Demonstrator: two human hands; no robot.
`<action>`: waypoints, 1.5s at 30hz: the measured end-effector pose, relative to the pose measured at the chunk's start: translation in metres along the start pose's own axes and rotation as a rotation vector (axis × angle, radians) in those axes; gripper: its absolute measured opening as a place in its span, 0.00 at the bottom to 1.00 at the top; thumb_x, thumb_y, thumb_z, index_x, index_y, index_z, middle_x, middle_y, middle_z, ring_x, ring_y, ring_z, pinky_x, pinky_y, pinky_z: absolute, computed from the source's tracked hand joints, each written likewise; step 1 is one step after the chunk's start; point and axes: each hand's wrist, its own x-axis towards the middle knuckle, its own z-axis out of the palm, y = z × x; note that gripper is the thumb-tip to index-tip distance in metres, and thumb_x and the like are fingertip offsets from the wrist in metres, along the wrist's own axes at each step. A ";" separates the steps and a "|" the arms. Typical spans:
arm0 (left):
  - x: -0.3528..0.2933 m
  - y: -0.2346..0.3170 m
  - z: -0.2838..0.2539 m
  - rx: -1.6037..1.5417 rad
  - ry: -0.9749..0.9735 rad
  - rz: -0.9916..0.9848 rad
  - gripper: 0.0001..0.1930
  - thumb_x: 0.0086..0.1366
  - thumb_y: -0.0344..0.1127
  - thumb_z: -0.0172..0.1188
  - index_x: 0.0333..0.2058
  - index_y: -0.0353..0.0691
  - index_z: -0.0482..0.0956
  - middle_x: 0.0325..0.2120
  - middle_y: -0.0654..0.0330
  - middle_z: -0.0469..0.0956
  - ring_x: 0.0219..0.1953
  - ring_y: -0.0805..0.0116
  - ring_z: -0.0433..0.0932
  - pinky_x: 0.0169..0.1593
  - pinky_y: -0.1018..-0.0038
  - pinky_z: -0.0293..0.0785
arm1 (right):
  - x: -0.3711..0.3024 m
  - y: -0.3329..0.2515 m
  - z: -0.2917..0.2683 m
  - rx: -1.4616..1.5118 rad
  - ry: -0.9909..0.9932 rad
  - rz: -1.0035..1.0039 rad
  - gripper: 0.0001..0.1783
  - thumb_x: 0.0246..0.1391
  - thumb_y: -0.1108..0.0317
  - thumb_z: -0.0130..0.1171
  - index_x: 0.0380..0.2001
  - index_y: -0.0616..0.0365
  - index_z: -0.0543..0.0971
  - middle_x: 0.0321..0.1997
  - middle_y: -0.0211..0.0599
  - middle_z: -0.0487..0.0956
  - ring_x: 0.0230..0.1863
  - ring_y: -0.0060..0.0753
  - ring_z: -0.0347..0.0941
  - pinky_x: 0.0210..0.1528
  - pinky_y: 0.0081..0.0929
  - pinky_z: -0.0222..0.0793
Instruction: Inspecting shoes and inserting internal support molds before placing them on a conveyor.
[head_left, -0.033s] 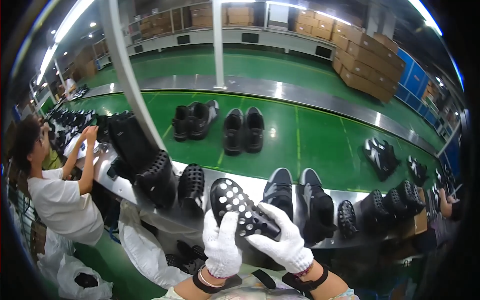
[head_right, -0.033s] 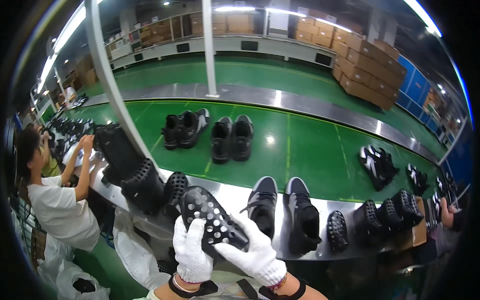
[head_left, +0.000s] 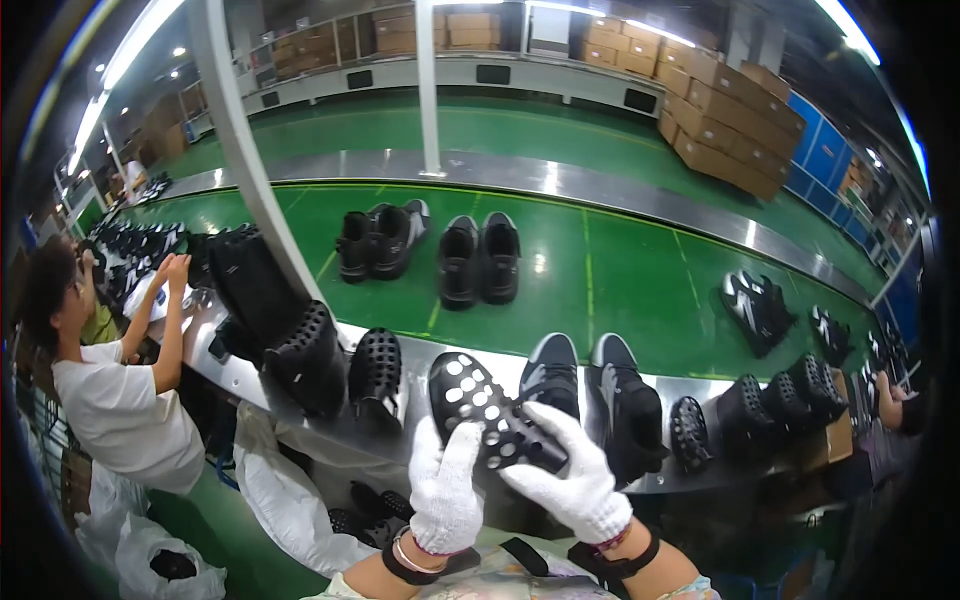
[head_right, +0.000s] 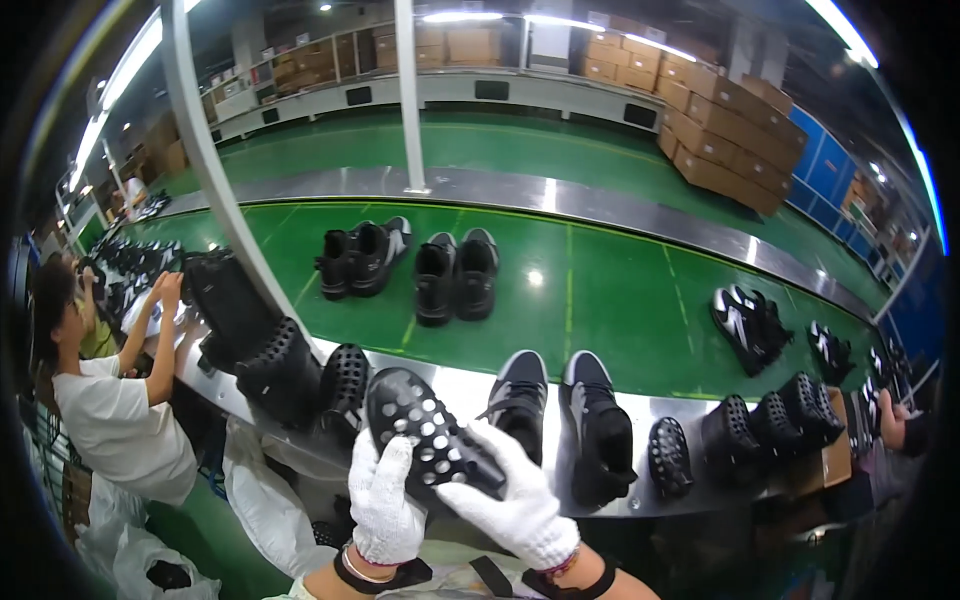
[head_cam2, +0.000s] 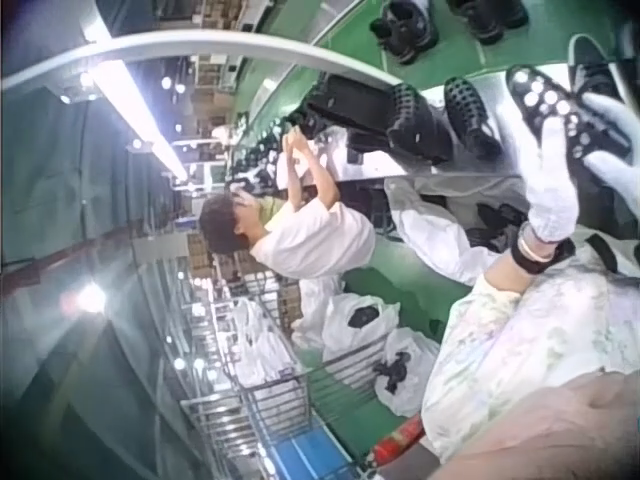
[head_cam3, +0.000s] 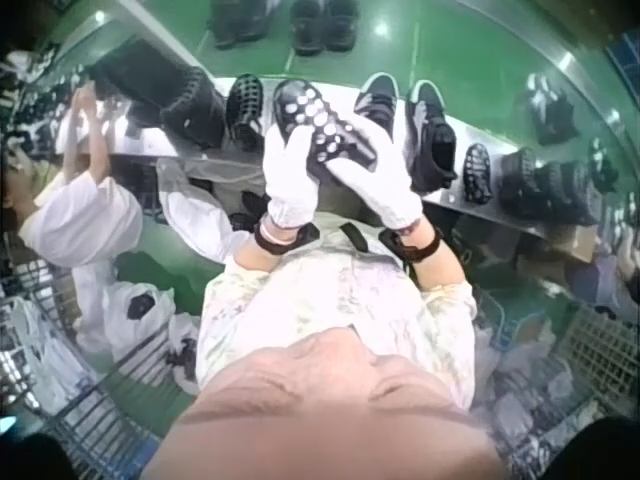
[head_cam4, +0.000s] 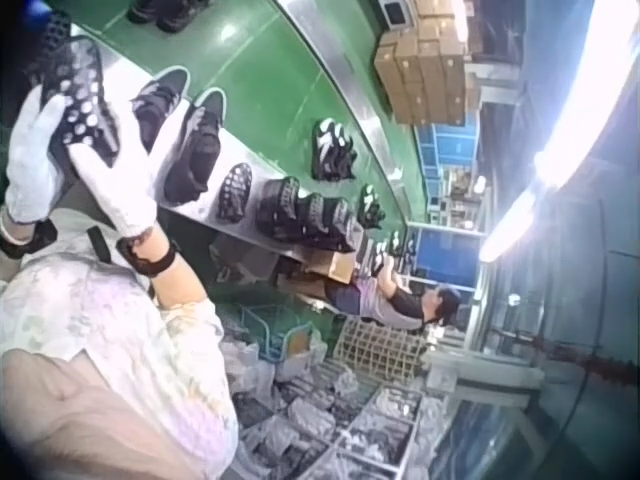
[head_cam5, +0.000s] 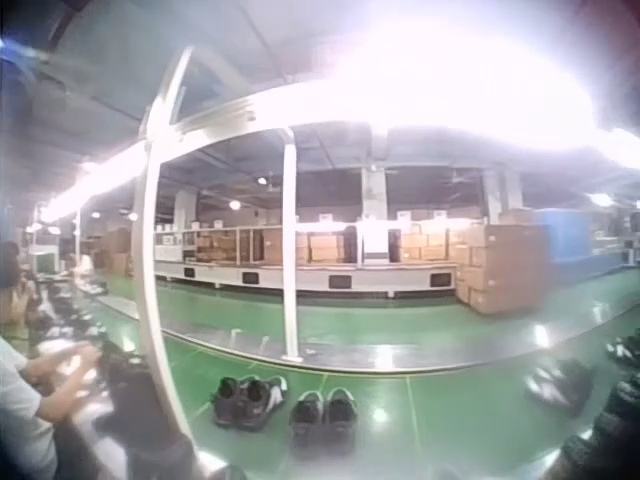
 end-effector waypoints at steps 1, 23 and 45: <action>0.002 -0.005 -0.001 0.164 -0.083 0.020 0.16 0.74 0.30 0.48 0.57 0.33 0.71 0.48 0.55 0.78 0.47 0.68 0.79 0.53 0.70 0.77 | -0.006 -0.002 -0.018 -0.101 0.023 -0.056 0.40 0.48 0.71 0.72 0.64 0.68 0.67 0.59 0.45 0.76 0.60 0.33 0.74 0.63 0.31 0.70; 0.085 -0.094 0.010 1.694 -0.729 0.740 0.25 0.51 0.42 0.72 0.48 0.48 0.79 0.29 0.55 0.81 0.35 0.49 0.80 0.41 0.56 0.75 | -0.065 -0.019 -0.127 -0.156 0.201 0.435 0.27 0.53 0.63 0.72 0.53 0.63 0.77 0.43 0.43 0.82 0.29 0.27 0.81 0.26 0.24 0.77; 0.079 -0.072 -0.024 1.395 -0.721 0.503 0.14 0.62 0.41 0.60 0.45 0.45 0.80 0.36 0.53 0.79 0.43 0.52 0.77 0.48 0.58 0.74 | 0.029 0.050 -0.061 -1.059 0.086 0.124 0.45 0.36 0.48 0.81 0.55 0.58 0.72 0.34 0.46 0.82 0.39 0.52 0.82 0.41 0.39 0.79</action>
